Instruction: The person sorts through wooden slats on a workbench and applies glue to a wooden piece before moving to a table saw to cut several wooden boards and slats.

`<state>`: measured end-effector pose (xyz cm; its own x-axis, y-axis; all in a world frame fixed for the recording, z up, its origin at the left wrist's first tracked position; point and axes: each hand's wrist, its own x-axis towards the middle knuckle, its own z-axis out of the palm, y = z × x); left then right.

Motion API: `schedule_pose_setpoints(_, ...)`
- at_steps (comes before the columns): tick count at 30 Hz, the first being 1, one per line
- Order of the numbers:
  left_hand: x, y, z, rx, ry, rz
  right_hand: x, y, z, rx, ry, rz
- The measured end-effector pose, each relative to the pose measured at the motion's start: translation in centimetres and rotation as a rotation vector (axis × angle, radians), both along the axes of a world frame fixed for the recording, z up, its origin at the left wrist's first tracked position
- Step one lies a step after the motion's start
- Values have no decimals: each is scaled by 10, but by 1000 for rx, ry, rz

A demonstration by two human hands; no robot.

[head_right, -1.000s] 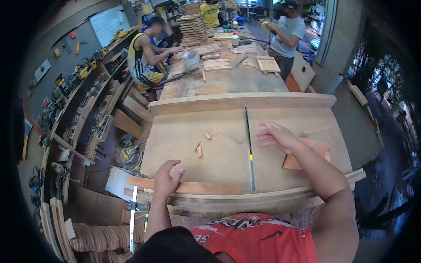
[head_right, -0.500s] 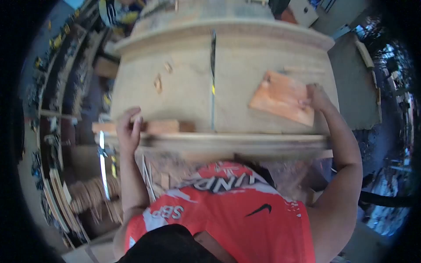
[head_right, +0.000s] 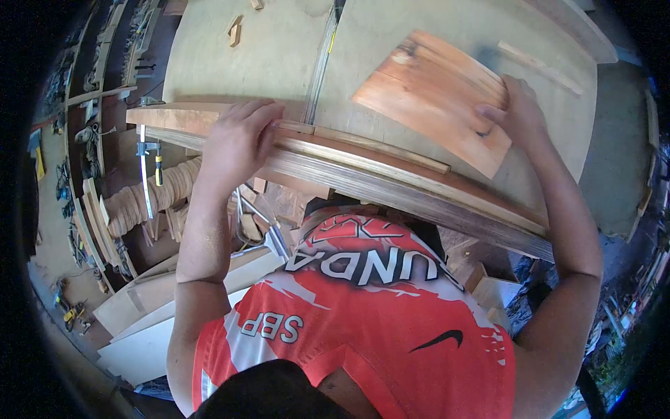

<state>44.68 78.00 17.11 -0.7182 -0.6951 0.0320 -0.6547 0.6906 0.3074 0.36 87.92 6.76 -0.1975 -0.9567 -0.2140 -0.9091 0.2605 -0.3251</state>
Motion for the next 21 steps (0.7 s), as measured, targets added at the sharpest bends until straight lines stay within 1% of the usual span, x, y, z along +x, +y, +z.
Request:
schedule_pose_setpoints(1,-4,0,-3,50,-71,55,11,-5,-1,4,-6,0)
schedule_pose_setpoints(2,-4,-3,-15,51,-76,55,22,-11,-3,-6,2,33)
schedule_pose_setpoints(3,-2,-8,-36,130,-181,8,32,-17,-3,-17,12,63)
schedule_pose_setpoints(4,-5,-11,-40,205,-284,-38,39,-21,-3,-21,11,63)
schedule_pose_setpoints(5,-5,-12,-39,202,-286,-34,47,-26,-3,-4,26,79)
schedule_pose_setpoints(7,-19,-18,-23,420,-385,-93,58,-35,0,8,39,92)
schedule_pose_setpoints(11,-18,-22,-29,483,-388,-53,70,-38,4,25,26,115)
schedule_pose_setpoints(13,-21,-24,-28,519,-536,-102,73,-37,3,23,30,132)
schedule_pose_setpoints(14,-18,-24,-30,518,-535,-101,74,-38,4,20,10,150)
schedule_pose_setpoints(15,-15,-22,-32,531,-496,-52,75,-38,4,16,-9,168)
schedule_pose_setpoints(16,-13,-20,-33,544,-455,-3,76,-38,3,15,-8,169)
schedule_pose_setpoints(17,-10,-15,-31,540,-452,-3,76,-37,2,6,-23,152)
schedule_pose_setpoints(19,-4,3,-24,432,-144,129,76,-34,0,-3,-34,137)
schedule_pose_setpoints(20,0,11,-23,431,-140,134,76,-34,0,-12,-38,144)
schedule_pose_setpoints(21,4,19,-24,407,-15,139,77,-35,0,-24,-42,155)
